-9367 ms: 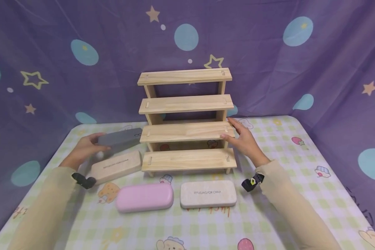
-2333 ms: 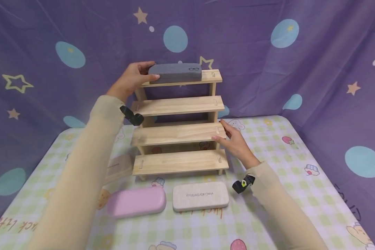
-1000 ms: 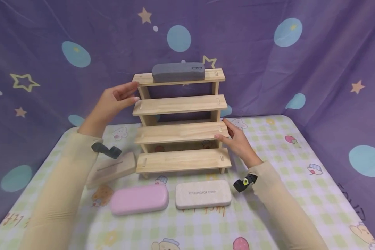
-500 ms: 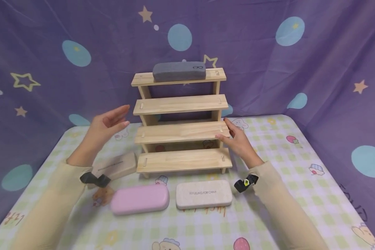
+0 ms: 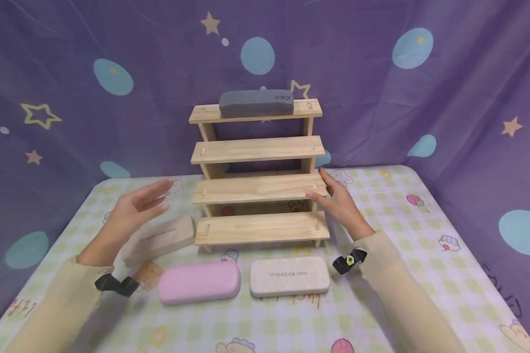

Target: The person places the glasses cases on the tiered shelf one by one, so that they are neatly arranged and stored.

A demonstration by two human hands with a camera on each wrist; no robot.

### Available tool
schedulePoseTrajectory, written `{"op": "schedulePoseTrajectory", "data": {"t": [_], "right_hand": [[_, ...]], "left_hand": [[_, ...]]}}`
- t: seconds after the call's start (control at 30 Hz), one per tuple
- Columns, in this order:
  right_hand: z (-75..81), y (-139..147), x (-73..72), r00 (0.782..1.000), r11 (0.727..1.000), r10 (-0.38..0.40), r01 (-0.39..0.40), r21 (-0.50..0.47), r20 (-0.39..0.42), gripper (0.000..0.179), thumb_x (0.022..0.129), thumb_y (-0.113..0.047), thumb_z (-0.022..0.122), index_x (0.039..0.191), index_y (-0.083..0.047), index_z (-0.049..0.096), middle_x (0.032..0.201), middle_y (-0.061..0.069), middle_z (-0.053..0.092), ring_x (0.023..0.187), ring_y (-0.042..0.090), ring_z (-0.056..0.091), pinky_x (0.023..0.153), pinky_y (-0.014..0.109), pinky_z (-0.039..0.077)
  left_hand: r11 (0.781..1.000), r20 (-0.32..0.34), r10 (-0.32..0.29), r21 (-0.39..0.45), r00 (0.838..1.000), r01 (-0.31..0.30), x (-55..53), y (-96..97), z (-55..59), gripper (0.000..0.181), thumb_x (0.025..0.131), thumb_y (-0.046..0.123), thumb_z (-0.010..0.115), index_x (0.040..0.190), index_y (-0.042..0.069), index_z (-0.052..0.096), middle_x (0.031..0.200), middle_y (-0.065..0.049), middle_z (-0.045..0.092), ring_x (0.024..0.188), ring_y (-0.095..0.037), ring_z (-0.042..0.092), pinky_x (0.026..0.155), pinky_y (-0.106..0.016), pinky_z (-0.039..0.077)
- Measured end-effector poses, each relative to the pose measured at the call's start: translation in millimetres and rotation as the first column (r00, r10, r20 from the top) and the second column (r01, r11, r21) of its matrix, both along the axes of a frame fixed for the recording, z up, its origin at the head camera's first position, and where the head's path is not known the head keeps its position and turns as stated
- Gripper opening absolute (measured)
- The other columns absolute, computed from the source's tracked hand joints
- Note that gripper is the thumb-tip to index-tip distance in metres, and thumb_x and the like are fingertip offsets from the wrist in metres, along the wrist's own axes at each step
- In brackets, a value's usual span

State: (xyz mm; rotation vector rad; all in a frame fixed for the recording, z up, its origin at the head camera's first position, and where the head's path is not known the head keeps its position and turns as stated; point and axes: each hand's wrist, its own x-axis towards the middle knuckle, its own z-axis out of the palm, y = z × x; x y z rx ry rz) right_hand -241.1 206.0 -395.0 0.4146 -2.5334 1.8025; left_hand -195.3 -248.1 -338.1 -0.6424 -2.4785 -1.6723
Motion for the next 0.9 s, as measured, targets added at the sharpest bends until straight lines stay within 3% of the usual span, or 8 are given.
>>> {"op": "schedulePoseTrajectory", "data": {"t": [0.13, 0.27, 0.53, 0.73, 0.9], "right_hand": [[-2.2, 0.6, 1.1, 1.0, 1.0, 0.013, -0.013, -0.018, 0.0, 0.08, 0.092, -0.019, 0.063, 0.15, -0.003, 0.011, 0.156, 0.012, 0.01, 0.142, 0.025, 0.015, 0.11, 0.024, 0.022], [-2.9, 0.6, 0.4, 1.0, 0.999, 0.025, -0.025, -0.031, -0.004, 0.08, 0.092, -0.018, 0.063, 0.15, -0.003, 0.011, 0.156, 0.012, 0.009, 0.142, 0.025, 0.015, 0.11, 0.027, 0.022], [-0.9, 0.9, -0.6, 0.999, 0.999, 0.034, -0.034, -0.016, 0.002, 0.079, 0.092, -0.019, 0.062, 0.15, -0.006, 0.011, 0.156, 0.011, 0.01, 0.142, 0.024, 0.016, 0.109, 0.026, 0.024], [-1.1, 2.2, -1.0, 0.999, 0.999, 0.032, -0.032, -0.015, 0.003, 0.079, 0.092, -0.018, 0.062, 0.15, -0.005, 0.011, 0.156, 0.012, 0.01, 0.142, 0.025, 0.015, 0.109, 0.024, 0.024], [-1.7, 1.5, -1.3, 0.999, 0.999, 0.038, -0.038, -0.029, 0.006, 0.08, 0.092, -0.018, 0.063, 0.15, -0.004, 0.01, 0.156, 0.012, 0.009, 0.142, 0.025, 0.015, 0.109, 0.026, 0.023]], "left_hand": [[1.0, 0.02, -0.01, 0.015, 1.0, 0.01, 7.4, -12.7, -17.6, 0.054, 0.089, 0.001, 0.062, 0.138, -0.009, 0.041, 0.14, -0.014, 0.047, 0.12, 0.003, 0.048, 0.095, -0.017, 0.041], [0.999, 0.026, 0.021, 0.031, 0.999, -0.022, 15.0, -26.0, -32.4, 0.053, 0.089, -0.001, 0.062, 0.136, -0.012, 0.041, 0.136, -0.004, 0.052, 0.117, 0.004, 0.05, 0.094, -0.015, 0.041], [0.992, 0.07, 0.098, 0.074, 0.993, -0.103, 25.1, -53.8, -50.6, 0.05, 0.089, 0.0, 0.061, 0.136, -0.004, 0.045, 0.127, 0.012, 0.059, 0.114, 0.005, 0.051, 0.092, -0.011, 0.039], [0.971, 0.135, 0.169, 0.145, 0.976, -0.188, 24.5, -69.2, -66.0, 0.046, 0.089, 0.001, 0.063, 0.133, 0.003, 0.052, 0.118, 0.015, 0.063, 0.11, 0.006, 0.054, 0.088, -0.009, 0.04], [0.972, 0.215, 0.175, 0.116, 0.961, -0.203, 27.7, -77.8, -74.6, 0.049, 0.09, 0.005, 0.062, 0.136, -0.001, 0.046, 0.118, 0.02, 0.062, 0.108, 0.006, 0.054, 0.086, -0.007, 0.04]]}}
